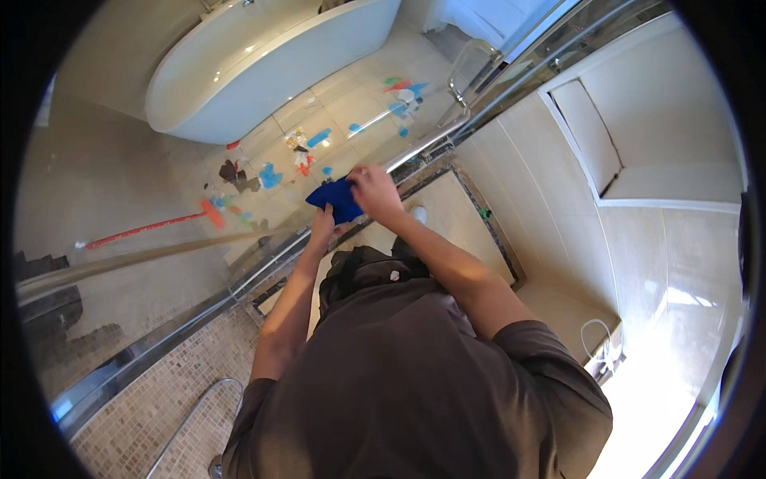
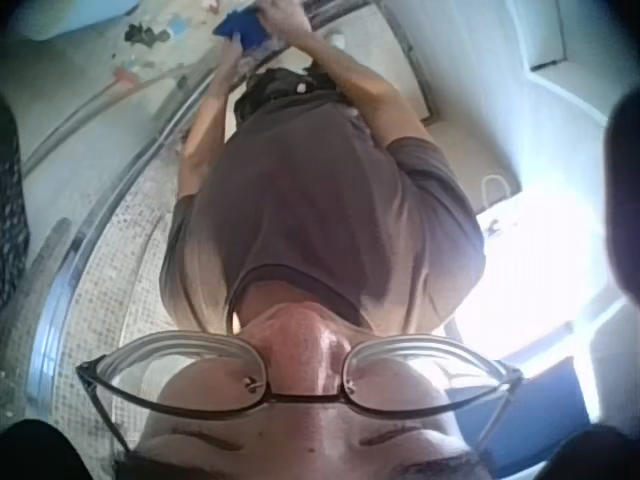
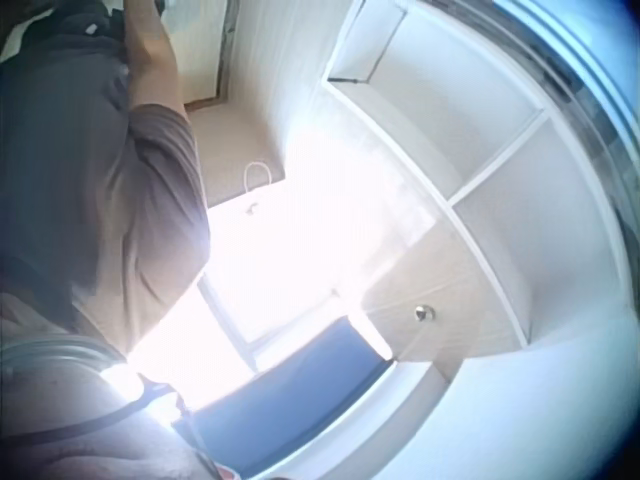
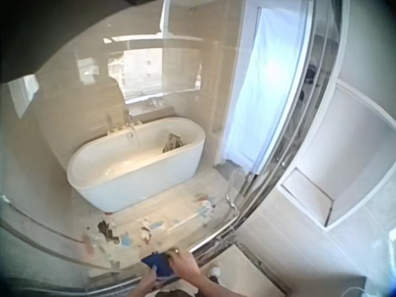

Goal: The person wipes a glass shower door and adjacent wall surfaces with a blue cloth. They clean the door's frame and handle, then move to the wall and upper sections, repeatedly rubbing the same areas.

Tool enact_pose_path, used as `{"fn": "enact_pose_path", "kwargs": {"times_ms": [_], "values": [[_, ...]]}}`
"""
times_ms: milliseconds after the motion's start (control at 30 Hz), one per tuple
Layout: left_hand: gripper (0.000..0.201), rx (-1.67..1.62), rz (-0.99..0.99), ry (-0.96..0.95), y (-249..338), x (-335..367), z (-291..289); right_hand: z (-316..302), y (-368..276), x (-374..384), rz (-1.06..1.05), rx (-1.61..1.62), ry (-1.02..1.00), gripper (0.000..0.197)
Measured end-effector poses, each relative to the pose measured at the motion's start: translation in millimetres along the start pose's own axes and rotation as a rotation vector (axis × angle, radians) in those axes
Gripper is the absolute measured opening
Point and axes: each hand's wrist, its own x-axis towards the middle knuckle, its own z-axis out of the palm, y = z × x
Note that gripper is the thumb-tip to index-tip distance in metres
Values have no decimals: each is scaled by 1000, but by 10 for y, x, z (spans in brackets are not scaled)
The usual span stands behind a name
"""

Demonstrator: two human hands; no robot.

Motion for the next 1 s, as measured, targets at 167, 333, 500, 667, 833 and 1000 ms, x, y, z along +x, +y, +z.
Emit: {"fn": "enact_pose_path", "kwargs": {"times_ms": [167, 333, 500, 667, 833, 1000], "values": [[41, -86, -275, -21, -577, 232, -2, 214, 62, 62, -481, -100, -178, 53], [35, 24, -202, 246, -72, -157, 315, 298, 178, 60, -482, -157, -271, 49], [44, -438, -121, 183, -125, -189, 383, 182, 402, 47, -556, -96, -303, 47], [65, -542, -188, 51, 209, -276, 927, -362, 942, 209, -591, -4, -365, 48], [60, -561, -207, 276, 276, -109, 1157, -1037, 1809, 398, -363, 91, -464, 46], [35, -675, -70, 384, -14, 105, 844, -1592, 2414, 450, -235, -97, -372, 51]]}}
